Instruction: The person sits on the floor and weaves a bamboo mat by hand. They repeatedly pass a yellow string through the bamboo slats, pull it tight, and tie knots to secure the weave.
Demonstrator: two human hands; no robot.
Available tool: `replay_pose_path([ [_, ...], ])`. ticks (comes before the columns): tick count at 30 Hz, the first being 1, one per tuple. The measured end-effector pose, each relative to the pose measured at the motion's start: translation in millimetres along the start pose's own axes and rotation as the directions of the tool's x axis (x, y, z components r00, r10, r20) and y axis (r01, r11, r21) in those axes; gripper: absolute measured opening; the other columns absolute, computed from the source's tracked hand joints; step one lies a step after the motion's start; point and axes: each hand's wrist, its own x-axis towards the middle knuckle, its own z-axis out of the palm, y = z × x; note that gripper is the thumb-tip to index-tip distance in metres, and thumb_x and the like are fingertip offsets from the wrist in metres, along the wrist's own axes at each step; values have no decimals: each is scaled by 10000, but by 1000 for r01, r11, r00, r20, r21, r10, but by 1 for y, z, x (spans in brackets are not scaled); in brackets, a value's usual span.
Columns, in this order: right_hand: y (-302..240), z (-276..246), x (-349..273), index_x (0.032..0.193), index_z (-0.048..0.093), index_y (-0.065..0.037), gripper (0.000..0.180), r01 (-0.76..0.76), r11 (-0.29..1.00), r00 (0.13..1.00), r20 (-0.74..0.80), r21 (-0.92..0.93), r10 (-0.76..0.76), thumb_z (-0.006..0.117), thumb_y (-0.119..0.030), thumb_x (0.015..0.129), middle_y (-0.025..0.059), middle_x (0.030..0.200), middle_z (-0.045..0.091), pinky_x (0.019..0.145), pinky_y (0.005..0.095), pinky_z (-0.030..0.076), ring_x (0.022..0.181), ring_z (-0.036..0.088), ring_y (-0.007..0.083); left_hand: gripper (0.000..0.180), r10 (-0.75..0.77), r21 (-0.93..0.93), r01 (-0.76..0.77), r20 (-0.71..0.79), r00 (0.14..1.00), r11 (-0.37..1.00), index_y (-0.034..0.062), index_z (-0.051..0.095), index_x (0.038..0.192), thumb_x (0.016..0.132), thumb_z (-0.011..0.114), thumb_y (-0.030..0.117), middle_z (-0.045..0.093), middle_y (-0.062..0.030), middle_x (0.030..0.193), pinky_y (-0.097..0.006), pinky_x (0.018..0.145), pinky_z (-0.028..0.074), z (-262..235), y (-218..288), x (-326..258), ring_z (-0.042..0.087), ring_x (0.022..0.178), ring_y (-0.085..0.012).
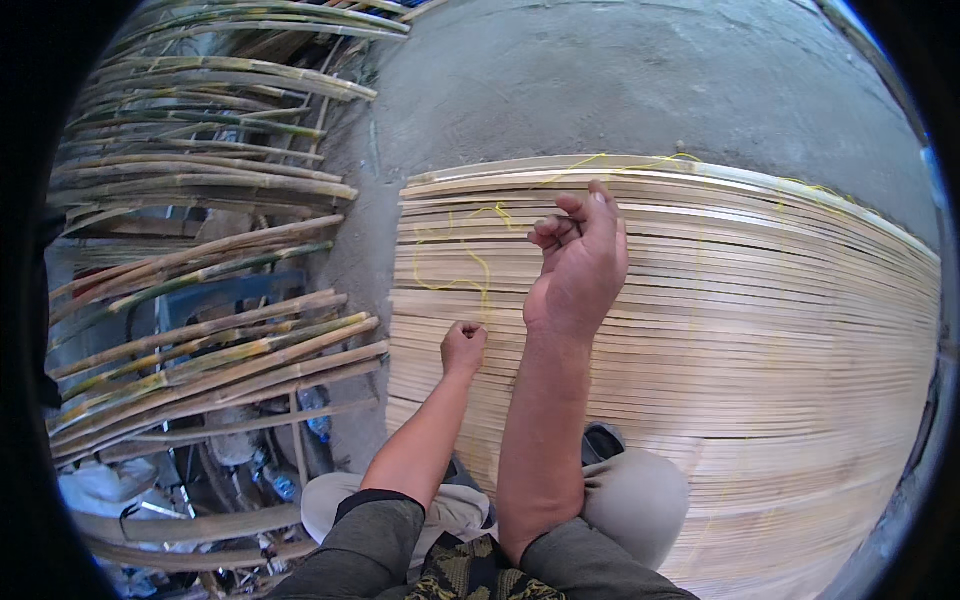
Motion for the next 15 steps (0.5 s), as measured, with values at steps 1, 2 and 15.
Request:
replay_pose_path([
  [1,-3,2,0,1252,562,16,347,58,997,998,38,-47,-57,547,-251,1031,85,932,617,634,306,497,693,570,136,246,4,18,-4,19,1000,1000,55,734,953,839,771,270,760,-101,907,-367,806,562,3,-1,3,728,860,-243],
  [2,-5,6,-1,1246,563,19,343,105,990,993,67,-99,-99,544,-247,1030,87,925,618,627,306,497,683,572,137,249,38,17,-38,28,999,999,50,732,946,841,768,273,757,-118,910,-387,811,562,7,-2,6,727,870,-271],
  [15,24,-11,54,1345,516,-29,520,762,-612,576,654,-212,490,635,-319,930,241,1184,660,857,541,554,988,680,438,245,214,151,-241,174,961,959,20,739,920,872,655,245,726,-235,988,-472,851,574,21,-18,35,712,945,-398],
])
